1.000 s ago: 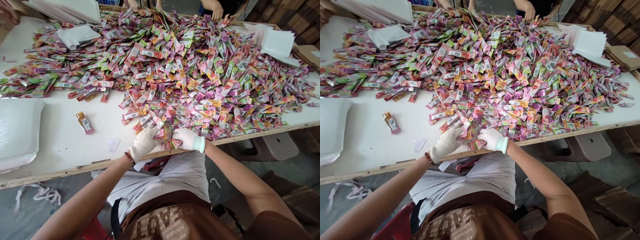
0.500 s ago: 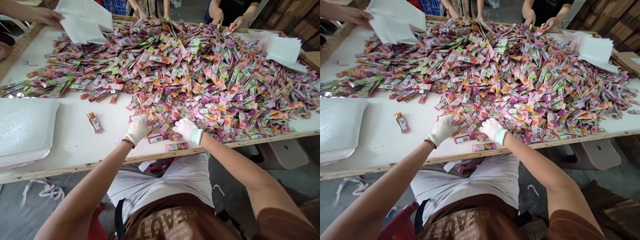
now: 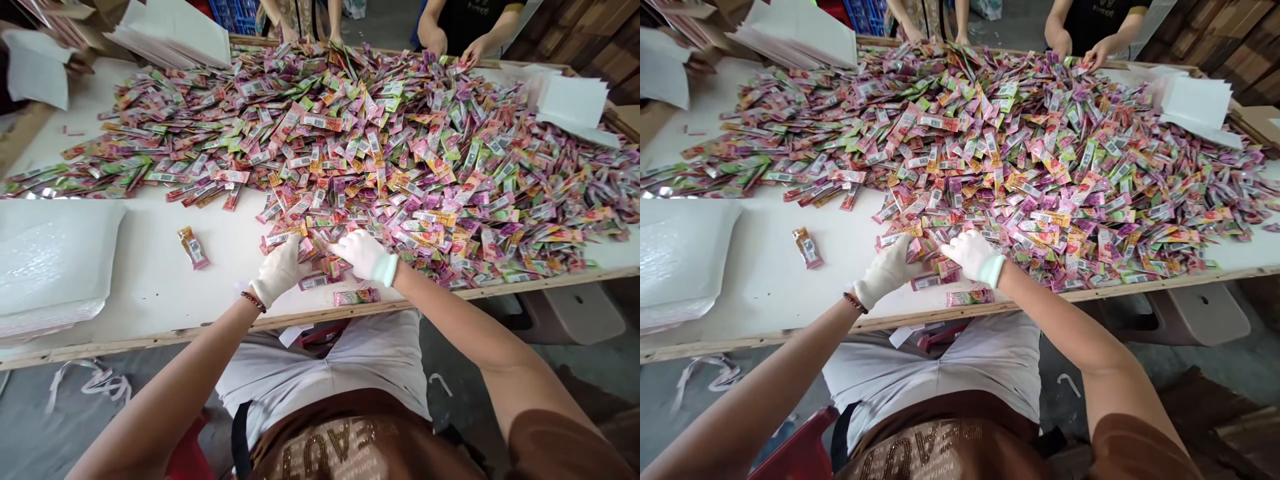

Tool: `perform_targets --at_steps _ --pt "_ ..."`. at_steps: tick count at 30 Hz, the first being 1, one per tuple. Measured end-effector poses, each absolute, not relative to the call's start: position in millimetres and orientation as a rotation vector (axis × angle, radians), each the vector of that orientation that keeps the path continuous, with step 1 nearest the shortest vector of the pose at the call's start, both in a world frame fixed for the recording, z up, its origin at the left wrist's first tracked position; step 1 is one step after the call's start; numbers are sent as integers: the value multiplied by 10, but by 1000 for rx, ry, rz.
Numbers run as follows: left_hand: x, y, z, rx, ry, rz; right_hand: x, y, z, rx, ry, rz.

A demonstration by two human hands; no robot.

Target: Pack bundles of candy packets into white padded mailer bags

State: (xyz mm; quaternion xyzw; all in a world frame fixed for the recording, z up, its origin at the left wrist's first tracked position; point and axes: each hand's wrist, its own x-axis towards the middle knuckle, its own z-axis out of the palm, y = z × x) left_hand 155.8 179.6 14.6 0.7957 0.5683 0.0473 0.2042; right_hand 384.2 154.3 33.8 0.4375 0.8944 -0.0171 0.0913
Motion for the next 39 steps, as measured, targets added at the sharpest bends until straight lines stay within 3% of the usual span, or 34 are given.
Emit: perform_targets --at_steps 6,12,19,24,28,33,39 --pt "1548 1833 15 2245 1534 -23 3711 1620 149 1394 2499 -113" --pt "1216 1667 116 2364 1508 173 3896 1407 163 1334 2719 -128" --pt "1008 1514 203 2221 1578 375 3959 1323 147 1360 2590 -208" --pt "1083 1470 251 2241 1532 356 3799 1313 134 1354 2444 -116" --pt "1083 1370 215 2293 1471 299 3872 1226 304 1350 2514 -233" --pt "1256 1244 120 2469 1094 240 4290 1351 516 1850 2532 -362" --pt "1666 1207 41 2673 955 42 4647 1730 257 2225 2222 -421"
